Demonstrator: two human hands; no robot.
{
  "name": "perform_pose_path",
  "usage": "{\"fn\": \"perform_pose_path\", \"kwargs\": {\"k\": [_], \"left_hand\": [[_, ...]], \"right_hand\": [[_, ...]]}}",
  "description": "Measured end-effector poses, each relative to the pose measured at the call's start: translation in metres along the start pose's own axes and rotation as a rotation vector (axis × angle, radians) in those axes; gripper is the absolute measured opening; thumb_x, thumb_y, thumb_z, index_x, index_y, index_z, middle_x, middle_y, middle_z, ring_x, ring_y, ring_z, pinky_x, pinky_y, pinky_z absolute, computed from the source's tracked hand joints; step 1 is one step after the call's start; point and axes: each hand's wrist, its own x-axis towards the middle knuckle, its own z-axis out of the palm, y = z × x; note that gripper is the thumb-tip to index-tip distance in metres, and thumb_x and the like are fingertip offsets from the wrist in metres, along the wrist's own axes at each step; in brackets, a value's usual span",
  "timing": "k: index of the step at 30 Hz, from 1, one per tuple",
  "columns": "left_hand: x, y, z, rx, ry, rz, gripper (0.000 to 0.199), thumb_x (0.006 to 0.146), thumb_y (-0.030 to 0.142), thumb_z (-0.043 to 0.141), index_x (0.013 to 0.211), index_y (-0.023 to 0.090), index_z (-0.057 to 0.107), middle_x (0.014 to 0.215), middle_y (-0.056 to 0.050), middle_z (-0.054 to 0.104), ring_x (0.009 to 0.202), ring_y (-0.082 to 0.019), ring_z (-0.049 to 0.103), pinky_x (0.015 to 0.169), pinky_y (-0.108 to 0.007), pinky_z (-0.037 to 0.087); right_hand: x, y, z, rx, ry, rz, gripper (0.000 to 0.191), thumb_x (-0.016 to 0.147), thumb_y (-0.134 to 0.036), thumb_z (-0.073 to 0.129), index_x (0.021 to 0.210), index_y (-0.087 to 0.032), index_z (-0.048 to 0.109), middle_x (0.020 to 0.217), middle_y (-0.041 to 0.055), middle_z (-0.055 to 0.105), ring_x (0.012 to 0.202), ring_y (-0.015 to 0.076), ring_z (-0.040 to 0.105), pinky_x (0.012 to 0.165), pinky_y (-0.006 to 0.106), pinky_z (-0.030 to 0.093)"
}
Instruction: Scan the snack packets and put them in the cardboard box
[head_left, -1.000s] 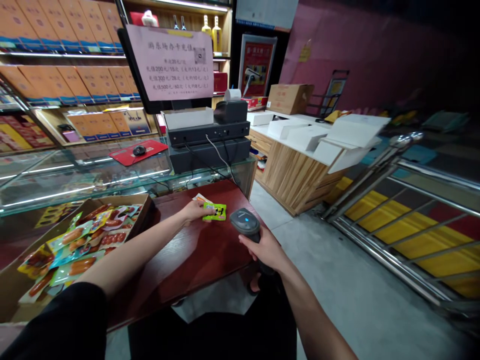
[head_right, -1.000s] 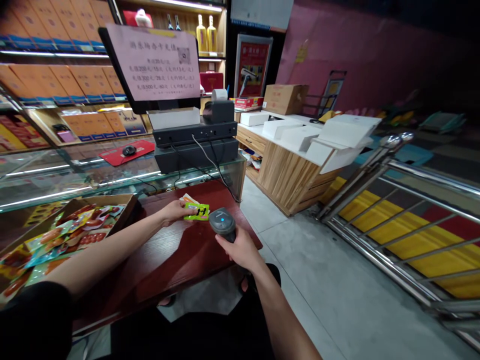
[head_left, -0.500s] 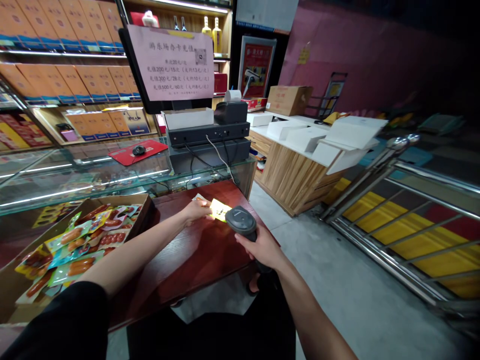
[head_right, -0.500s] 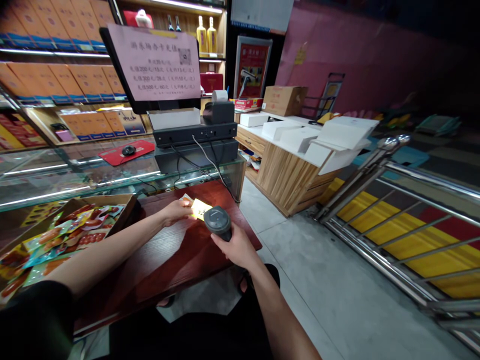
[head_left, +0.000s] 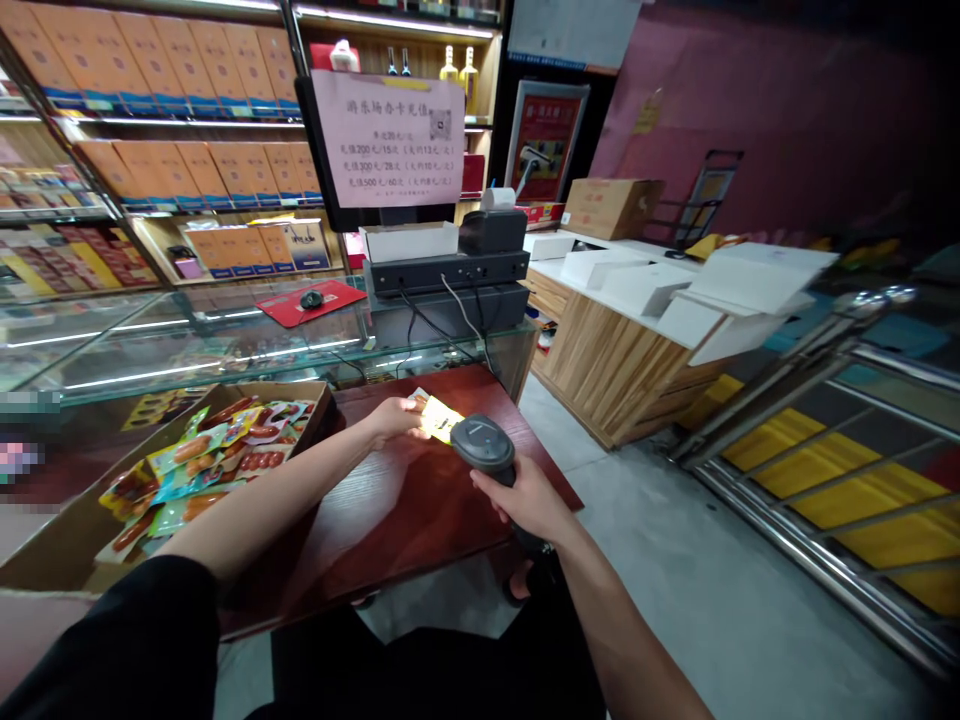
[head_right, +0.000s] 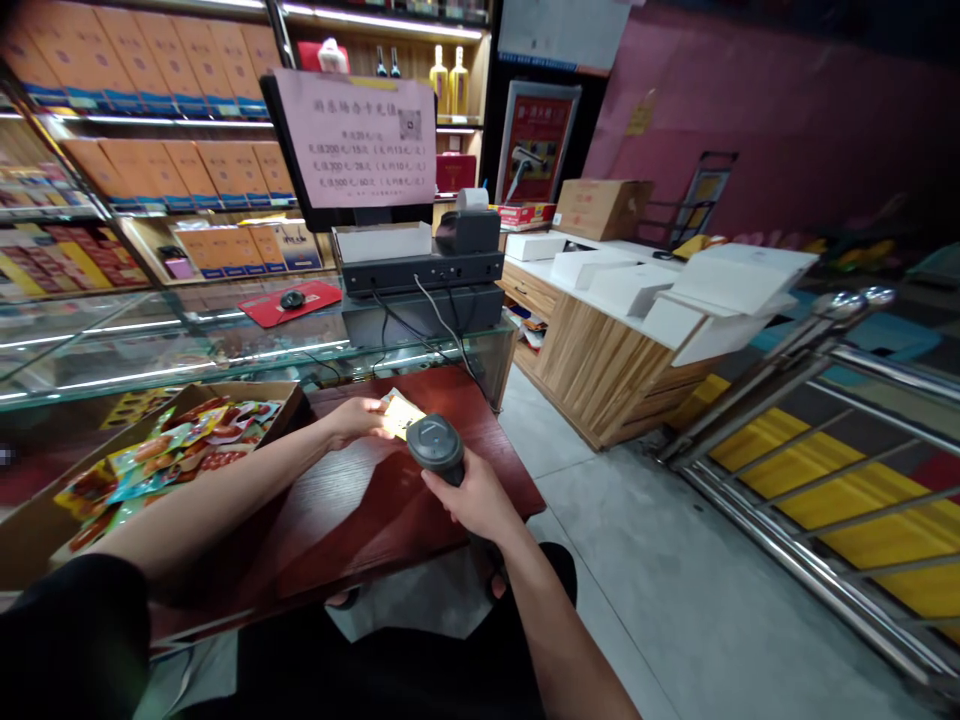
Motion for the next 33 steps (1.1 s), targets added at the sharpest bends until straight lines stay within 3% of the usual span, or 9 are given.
{"fn": "perform_pose_path", "kwargs": {"k": [8, 11, 15, 20, 22, 24, 28, 33], "left_hand": [[-0.003, -0.003, -0.008, -0.028, 0.017, 0.034, 0.041, 0.05, 0.024, 0.091, 0.085, 0.009, 0.076, 0.087, -0.012, 0.076, 0.076, -0.02, 0.071, 0.071, -0.03, 0.057], [-0.015, 0.006, -0.024, -0.048, 0.05, 0.043, 0.043, 0.05, 0.025, 0.092, 0.086, 0.01, 0.076, 0.089, -0.011, 0.076, 0.078, -0.02, 0.071, 0.072, -0.03, 0.058], [-0.057, 0.028, -0.079, -0.096, 0.189, 0.094, 0.038, 0.055, 0.024, 0.091, 0.086, 0.012, 0.073, 0.095, -0.011, 0.076, 0.085, -0.021, 0.072, 0.075, -0.029, 0.059], [-0.143, 0.048, -0.169, -0.105, 0.523, 0.138, 0.027, 0.067, 0.017, 0.083, 0.091, 0.012, 0.072, 0.101, -0.009, 0.075, 0.088, -0.019, 0.072, 0.075, -0.026, 0.059], [-0.173, 0.05, -0.193, -0.117, 0.642, 0.146, 0.027, 0.07, 0.019, 0.082, 0.094, 0.013, 0.072, 0.098, -0.009, 0.075, 0.085, -0.018, 0.072, 0.071, -0.024, 0.06], [-0.192, 0.05, -0.205, -0.137, 0.71, 0.16, 0.029, 0.067, 0.019, 0.084, 0.093, 0.014, 0.072, 0.092, -0.008, 0.075, 0.078, -0.018, 0.072, 0.066, -0.025, 0.061], [-0.186, 0.046, -0.196, -0.087, 0.682, 0.137, 0.036, 0.061, 0.024, 0.088, 0.092, 0.013, 0.073, 0.089, -0.008, 0.074, 0.075, -0.016, 0.071, 0.066, -0.023, 0.06], [-0.12, 0.041, -0.142, 0.062, 0.442, 0.062, 0.053, 0.055, 0.039, 0.09, 0.099, 0.015, 0.073, 0.085, -0.007, 0.074, 0.069, -0.016, 0.069, 0.06, -0.024, 0.058]], "right_hand": [[-0.001, -0.003, 0.005, 0.005, -0.007, 0.008, 0.032, 0.083, -0.044, 0.065, 0.099, -0.017, 0.059, 0.049, -0.0056, 0.054, 0.036, 0.0109, 0.049, 0.036, 0.021, 0.039], [0.003, -0.003, 0.007, 0.014, -0.003, 0.009, 0.034, 0.082, -0.045, 0.066, 0.098, -0.017, 0.057, 0.049, -0.0063, 0.053, 0.036, 0.0109, 0.049, 0.037, 0.021, 0.039], [0.014, -0.005, 0.014, 0.02, 0.007, 0.006, 0.033, 0.08, -0.046, 0.066, 0.093, -0.017, 0.056, 0.05, -0.0063, 0.054, 0.037, 0.0105, 0.05, 0.038, 0.021, 0.04], [0.033, -0.004, 0.031, 0.055, -0.076, 0.002, 0.034, 0.079, -0.048, 0.066, 0.091, -0.017, 0.055, 0.055, -0.0049, 0.057, 0.039, 0.0099, 0.049, 0.038, 0.022, 0.039], [0.039, -0.005, 0.038, 0.062, -0.109, -0.004, 0.034, 0.079, -0.047, 0.066, 0.091, -0.017, 0.055, 0.056, -0.0043, 0.058, 0.039, 0.0101, 0.049, 0.039, 0.022, 0.04], [0.042, -0.007, 0.042, 0.058, -0.131, -0.004, 0.033, 0.078, -0.046, 0.067, 0.089, -0.017, 0.055, 0.053, -0.0045, 0.056, 0.039, 0.0105, 0.049, 0.039, 0.023, 0.04], [0.042, -0.011, 0.039, 0.047, -0.125, -0.008, 0.032, 0.079, -0.047, 0.067, 0.088, -0.018, 0.056, 0.052, -0.0048, 0.055, 0.039, 0.0111, 0.05, 0.039, 0.023, 0.04], [0.031, -0.006, 0.019, 0.021, -0.038, -0.002, 0.032, 0.08, -0.046, 0.066, 0.09, -0.018, 0.056, 0.052, -0.0056, 0.055, 0.038, 0.0107, 0.05, 0.038, 0.022, 0.039]]}}
